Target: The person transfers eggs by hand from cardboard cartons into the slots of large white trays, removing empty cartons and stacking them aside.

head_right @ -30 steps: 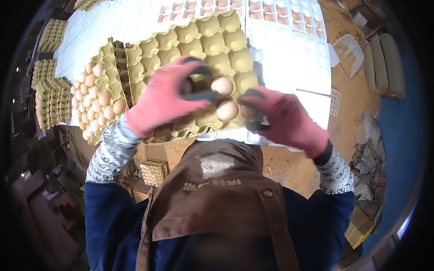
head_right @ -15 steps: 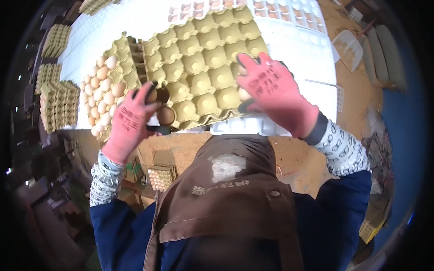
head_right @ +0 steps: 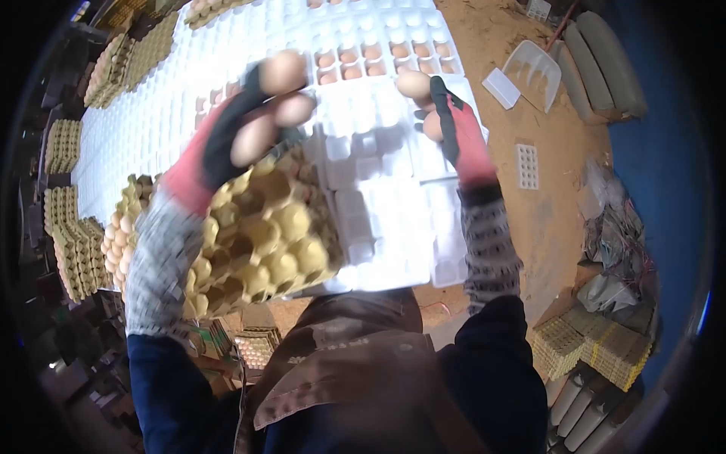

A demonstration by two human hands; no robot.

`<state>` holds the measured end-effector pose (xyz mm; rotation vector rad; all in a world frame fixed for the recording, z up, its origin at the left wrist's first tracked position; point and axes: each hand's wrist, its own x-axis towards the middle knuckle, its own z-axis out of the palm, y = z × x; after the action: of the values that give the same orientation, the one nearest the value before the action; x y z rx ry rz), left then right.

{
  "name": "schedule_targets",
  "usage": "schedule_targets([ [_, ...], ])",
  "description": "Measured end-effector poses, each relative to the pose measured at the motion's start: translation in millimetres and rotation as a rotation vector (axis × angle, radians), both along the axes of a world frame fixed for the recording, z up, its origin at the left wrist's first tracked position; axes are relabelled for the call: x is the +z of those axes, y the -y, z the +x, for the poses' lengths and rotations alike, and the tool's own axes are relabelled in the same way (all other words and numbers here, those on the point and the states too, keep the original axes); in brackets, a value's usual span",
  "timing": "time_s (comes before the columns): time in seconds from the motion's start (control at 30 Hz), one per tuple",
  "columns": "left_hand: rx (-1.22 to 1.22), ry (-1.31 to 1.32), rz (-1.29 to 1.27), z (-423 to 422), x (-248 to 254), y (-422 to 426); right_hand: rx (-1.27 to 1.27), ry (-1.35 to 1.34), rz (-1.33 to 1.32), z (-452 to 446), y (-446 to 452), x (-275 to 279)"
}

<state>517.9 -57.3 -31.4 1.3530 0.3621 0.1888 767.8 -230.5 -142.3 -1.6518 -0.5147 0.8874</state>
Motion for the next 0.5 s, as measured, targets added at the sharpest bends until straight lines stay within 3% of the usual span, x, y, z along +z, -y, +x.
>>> schedule_targets([
  [0.03, 0.064, -0.117, -0.034, 51, -39, -9, -0.001, -0.035, -0.097, 39, -10, -41],
  [0.07, 0.090, -0.358, 0.114, 97, -79, -21, -0.058, 0.212, -0.065, 66, -29, -100],
  [0.1, -0.124, -0.435, 0.602, 132, -112, -37, -0.111, 0.455, -0.034, 85, -41, -141],
  [0.13, 0.115, -0.379, 0.401, 160, -165, -41, -0.040, 0.681, -0.171, 81, -45, -133],
  [0.17, -0.097, -0.424, 1.025, 177, -185, -48, 0.029, 0.905, -0.305, 72, -51, -120],
  [0.2, -0.032, -0.437, 0.689, 181, -209, -47, 0.054, 1.110, -0.368, 74, -53, -135],
  [0.27, 0.233, -0.408, 0.007, 191, -248, -41, 0.236, 1.072, -0.453, 84, -52, -131],
  [0.33, 0.363, -0.351, -0.086, 181, -254, -47, 0.392, 0.957, -0.530, 100, -52, -117],
  [0.37, 0.449, -0.335, -0.090, 175, -248, -49, 0.358, 0.903, -0.440, 109, -50, -122],
  [0.43, 0.458, -0.461, 0.187, 171, -199, -40, 0.135, 0.674, -0.425, 123, -52, -102],
  [0.47, 0.491, -0.641, 0.427, 169, -202, -39, -0.084, 0.757, -0.302, 129, -54, -121],
  [0.5, 0.345, -0.869, 0.966, 163, -202, -39, -0.044, 0.666, -0.318, 143, -48, -136],
])
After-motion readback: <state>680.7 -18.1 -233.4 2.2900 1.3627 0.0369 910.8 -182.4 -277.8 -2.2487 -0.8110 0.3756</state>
